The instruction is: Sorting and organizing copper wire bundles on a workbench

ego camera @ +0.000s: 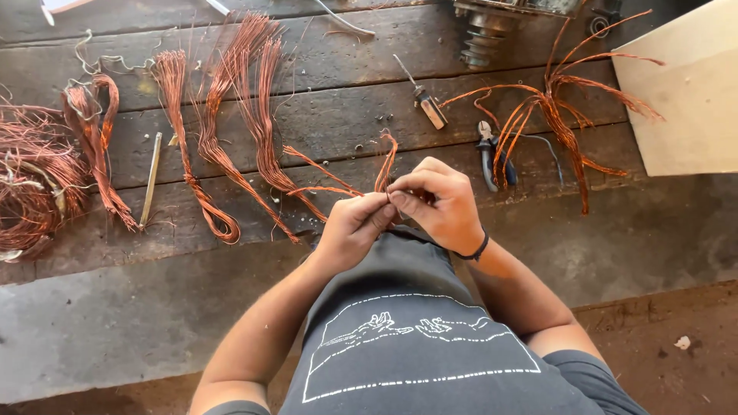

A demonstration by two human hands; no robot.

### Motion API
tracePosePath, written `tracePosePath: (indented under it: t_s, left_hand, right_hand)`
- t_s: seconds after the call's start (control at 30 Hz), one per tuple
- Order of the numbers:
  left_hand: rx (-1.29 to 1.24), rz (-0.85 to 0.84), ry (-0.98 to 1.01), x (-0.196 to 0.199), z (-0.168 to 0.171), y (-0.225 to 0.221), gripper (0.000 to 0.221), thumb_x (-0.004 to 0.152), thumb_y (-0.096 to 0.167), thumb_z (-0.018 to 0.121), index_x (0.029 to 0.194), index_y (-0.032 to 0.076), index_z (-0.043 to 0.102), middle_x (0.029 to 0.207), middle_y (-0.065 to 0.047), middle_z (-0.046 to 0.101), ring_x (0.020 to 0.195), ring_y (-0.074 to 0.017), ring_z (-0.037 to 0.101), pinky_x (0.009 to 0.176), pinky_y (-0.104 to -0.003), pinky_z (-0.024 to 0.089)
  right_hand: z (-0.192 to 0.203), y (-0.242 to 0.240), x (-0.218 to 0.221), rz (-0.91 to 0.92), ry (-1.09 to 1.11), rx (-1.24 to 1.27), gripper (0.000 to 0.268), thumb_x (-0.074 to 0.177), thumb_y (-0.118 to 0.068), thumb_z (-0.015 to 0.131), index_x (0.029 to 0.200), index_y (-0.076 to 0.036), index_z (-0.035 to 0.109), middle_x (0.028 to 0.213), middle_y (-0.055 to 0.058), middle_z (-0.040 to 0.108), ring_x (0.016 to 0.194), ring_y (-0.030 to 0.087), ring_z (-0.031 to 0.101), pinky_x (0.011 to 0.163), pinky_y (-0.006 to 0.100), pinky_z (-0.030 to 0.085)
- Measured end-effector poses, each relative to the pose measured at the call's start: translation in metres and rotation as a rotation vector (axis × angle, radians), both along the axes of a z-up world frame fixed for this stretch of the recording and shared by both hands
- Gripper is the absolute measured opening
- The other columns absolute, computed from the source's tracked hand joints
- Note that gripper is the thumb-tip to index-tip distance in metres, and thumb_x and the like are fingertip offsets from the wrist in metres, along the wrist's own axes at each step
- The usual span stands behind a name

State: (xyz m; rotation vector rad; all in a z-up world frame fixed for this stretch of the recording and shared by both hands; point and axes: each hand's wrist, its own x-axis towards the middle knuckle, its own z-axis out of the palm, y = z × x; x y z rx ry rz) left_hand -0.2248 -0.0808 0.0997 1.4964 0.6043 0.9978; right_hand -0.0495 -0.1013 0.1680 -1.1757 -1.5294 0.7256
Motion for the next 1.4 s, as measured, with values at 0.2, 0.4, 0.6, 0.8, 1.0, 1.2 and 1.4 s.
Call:
tracePosePath:
  t_s: [0.2, 0.4, 0.6, 0.8, 1.0, 1.2, 1.4]
  left_hand:
    - [-0.074, 0.079, 0.008, -0.002, 0.024, 0.001, 0.016, 0.101, 0.011, 0.063, 0.106, 0.005, 0.077, 0.065, -0.007, 0.072, 0.062, -0.0179, 0.071, 0.06, -0.032, 0.057]
    - [-0.093, 0.048, 0.072, 0.001, 0.014, 0.003, 0.013, 0.099, 0.012, 0.066, 0.102, 0.01, 0.079, 0.062, -0.008, 0.071, 0.058, -0.0185, 0.069, 0.058, -0.032, 0.056]
    - [-0.107, 0.055, 0.081, 0.004, 0.012, 0.0, 0.015, 0.1, 0.013, 0.066, 0.105, 0.007, 0.078, 0.064, -0.009, 0.073, 0.062, -0.0178, 0.071, 0.059, -0.033, 0.057]
    - [-0.165, 0.068, 0.081, 0.005, 0.017, 0.002, 0.02, 0.101, 0.013, 0.063, 0.114, 0.008, 0.077, 0.074, -0.01, 0.078, 0.071, -0.0167, 0.075, 0.065, -0.031, 0.059]
    - [-0.128, 0.09, 0.15, 0.006, 0.011, 0.001, 0.019, 0.098, 0.013, 0.068, 0.113, 0.01, 0.079, 0.08, -0.014, 0.078, 0.08, -0.023, 0.077, 0.065, -0.034, 0.059]
    - [-0.143, 0.032, 0.033, 0.008, 0.016, 0.005, 0.018, 0.098, 0.011, 0.067, 0.11, 0.007, 0.079, 0.075, -0.01, 0.078, 0.071, -0.0153, 0.075, 0.062, -0.031, 0.06]
    - [-0.058, -0.027, -0.17, 0.017, 0.069, 0.028, 0.016, 0.101, 0.006, 0.061, 0.109, 0.006, 0.075, 0.078, -0.012, 0.076, 0.067, -0.0172, 0.073, 0.062, -0.032, 0.06]
  right_hand:
    - [-0.01, 0.002, 0.003, 0.001, 0.108, -0.111, 0.01, 0.095, -0.01, 0.073, 0.094, 0.0, 0.074, 0.077, 0.006, 0.051, 0.067, 0.008, 0.047, 0.055, 0.025, 0.042]
    - [-0.01, 0.006, 0.0, 0.05, 0.087, -0.095, 0.013, 0.093, -0.013, 0.077, 0.1, -0.002, 0.077, 0.077, 0.008, 0.055, 0.066, 0.013, 0.055, 0.058, 0.027, 0.045]
    - [-0.019, 0.004, 0.01, 0.062, 0.134, -0.121, 0.01, 0.096, -0.01, 0.074, 0.097, 0.0, 0.076, 0.078, 0.008, 0.056, 0.071, 0.012, 0.053, 0.061, 0.026, 0.044]
    - [-0.027, 0.004, 0.013, 0.04, 0.205, -0.131, 0.012, 0.098, -0.01, 0.072, 0.101, 0.001, 0.073, 0.081, 0.01, 0.056, 0.07, 0.013, 0.055, 0.061, 0.027, 0.046]
    - [-0.027, -0.002, 0.008, 0.025, 0.297, -0.186, 0.015, 0.097, -0.006, 0.07, 0.11, 0.002, 0.069, 0.082, 0.01, 0.065, 0.065, 0.012, 0.062, 0.058, 0.027, 0.053]
    - [-0.042, -0.004, 0.012, -0.009, 0.268, -0.143, 0.028, 0.093, -0.014, 0.075, 0.115, 0.002, 0.069, 0.087, 0.011, 0.067, 0.065, 0.012, 0.064, 0.059, 0.028, 0.054]
    - [-0.156, -0.048, 0.031, -0.191, 0.256, 0.035, 0.024, 0.095, -0.017, 0.073, 0.099, 0.005, 0.065, 0.071, 0.01, 0.062, 0.061, 0.013, 0.06, 0.056, 0.026, 0.05]
